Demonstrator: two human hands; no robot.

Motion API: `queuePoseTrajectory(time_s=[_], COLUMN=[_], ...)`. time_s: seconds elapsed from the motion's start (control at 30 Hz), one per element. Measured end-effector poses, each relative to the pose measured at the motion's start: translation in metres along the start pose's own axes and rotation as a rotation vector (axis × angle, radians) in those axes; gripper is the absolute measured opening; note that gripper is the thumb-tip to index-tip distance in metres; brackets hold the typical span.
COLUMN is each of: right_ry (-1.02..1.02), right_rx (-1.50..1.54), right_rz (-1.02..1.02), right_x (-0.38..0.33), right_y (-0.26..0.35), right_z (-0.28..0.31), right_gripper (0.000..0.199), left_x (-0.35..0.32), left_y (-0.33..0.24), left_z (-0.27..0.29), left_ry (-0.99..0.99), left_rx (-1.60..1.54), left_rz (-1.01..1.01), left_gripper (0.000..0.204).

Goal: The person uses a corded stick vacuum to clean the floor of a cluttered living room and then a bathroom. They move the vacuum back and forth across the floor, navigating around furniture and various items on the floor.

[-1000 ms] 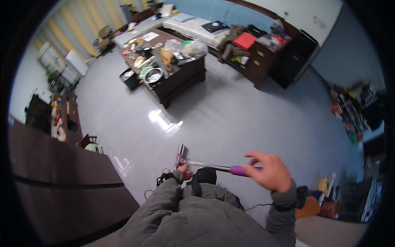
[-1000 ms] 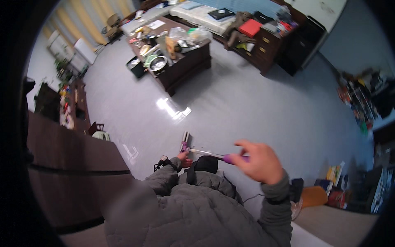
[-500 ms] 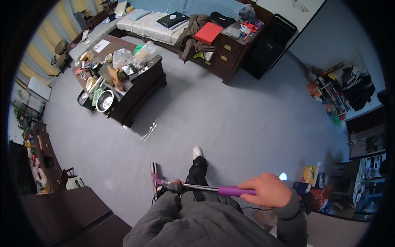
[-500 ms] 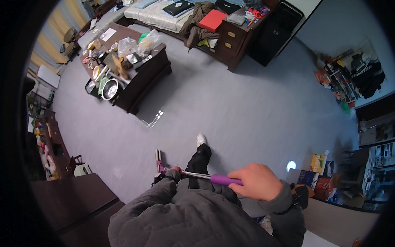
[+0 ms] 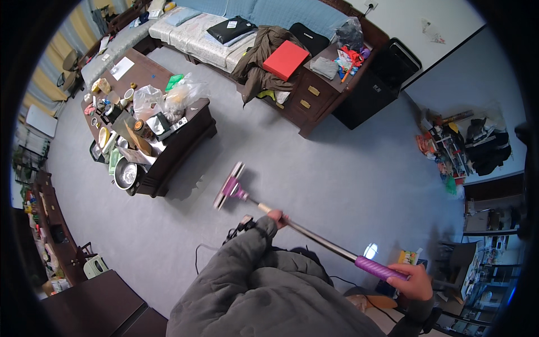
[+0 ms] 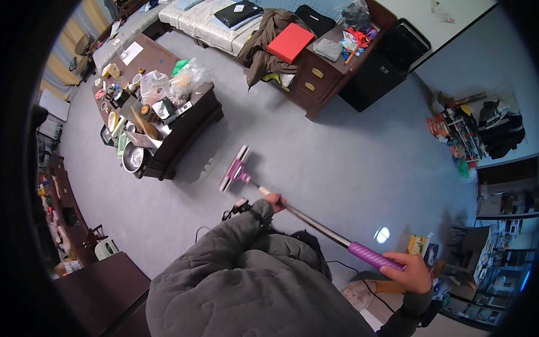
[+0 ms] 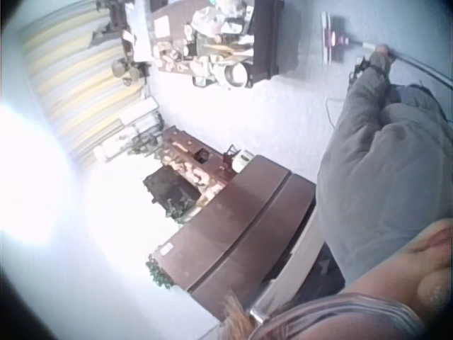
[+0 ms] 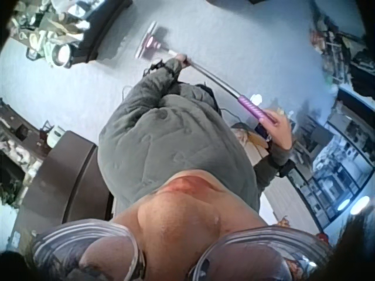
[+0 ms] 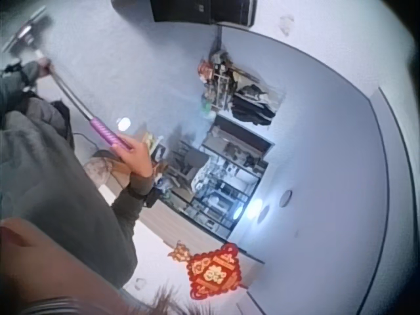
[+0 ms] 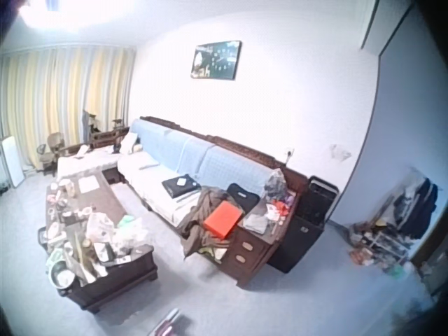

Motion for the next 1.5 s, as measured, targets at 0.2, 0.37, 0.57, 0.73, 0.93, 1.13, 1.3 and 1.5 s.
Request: queuePoseTrajectory(time_s=[0.2,0.37,0.57,0.73,0.93,1.13,1.3,1.5], right_ry=[-0.074,-0.115,-0.084,0.044,0.239,0.249,0.187,0.283], right_rx=[0.275,0.428,0.366,0.382,0.409,0.378,0.233,0.250], right_rz=[-0.109,-0.228,-0.324,-0.315,-0.247,-0.264,-0.127,-0.200], right_x=[0.075,0.167,0.290,0.403,0.511,0.588,0.626,0.710], right_y=[-0.027,-0.087,-0.105,-0.066,0.036,0.142,0.201,0.279], right_z=[-0.012,0.004,0.028,0.106,0.122,0.123,0.139,0.160], right_gripper=[0.032,0.028,0.028,0.030,0.036,0.038,0.035,0.041], left_x=[0.028,0.083,0.152,0.170,0.140,0.140,0.128,0.138], left_y=[-0.072,-0.090,-0.144,-0.217,-0.324,-0.452,-0.497,-0.600], left_z=[-0.140,-0.199,-0.234,-0.301,-0.364,-0.389,-0.408,-0.435], left_ry=[0.023,0.110,-0.077,-0.035,-0.007,-0.037,0.009,0.093], left_rx=[0.153,0.181,0.115,-0.047,-0.193,-0.287,-0.394,-0.521], left_rz=[-0.286,-0.199,-0.185,-0.222,-0.367,-0.337,-0.318,-0.386], left_gripper=[0.010,0.015,0.009,0.006,0.021,0.015,0.010,0.016])
Point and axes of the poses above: each hand's wrist, its own x-axis towards the middle knuckle, its own z-axis out of the back of the hand, y = z × x, the point moved 4 cm from there along x, towards the middle knuckle, and after that the axes turned 5 degrees about y, right-handed, at the moved point
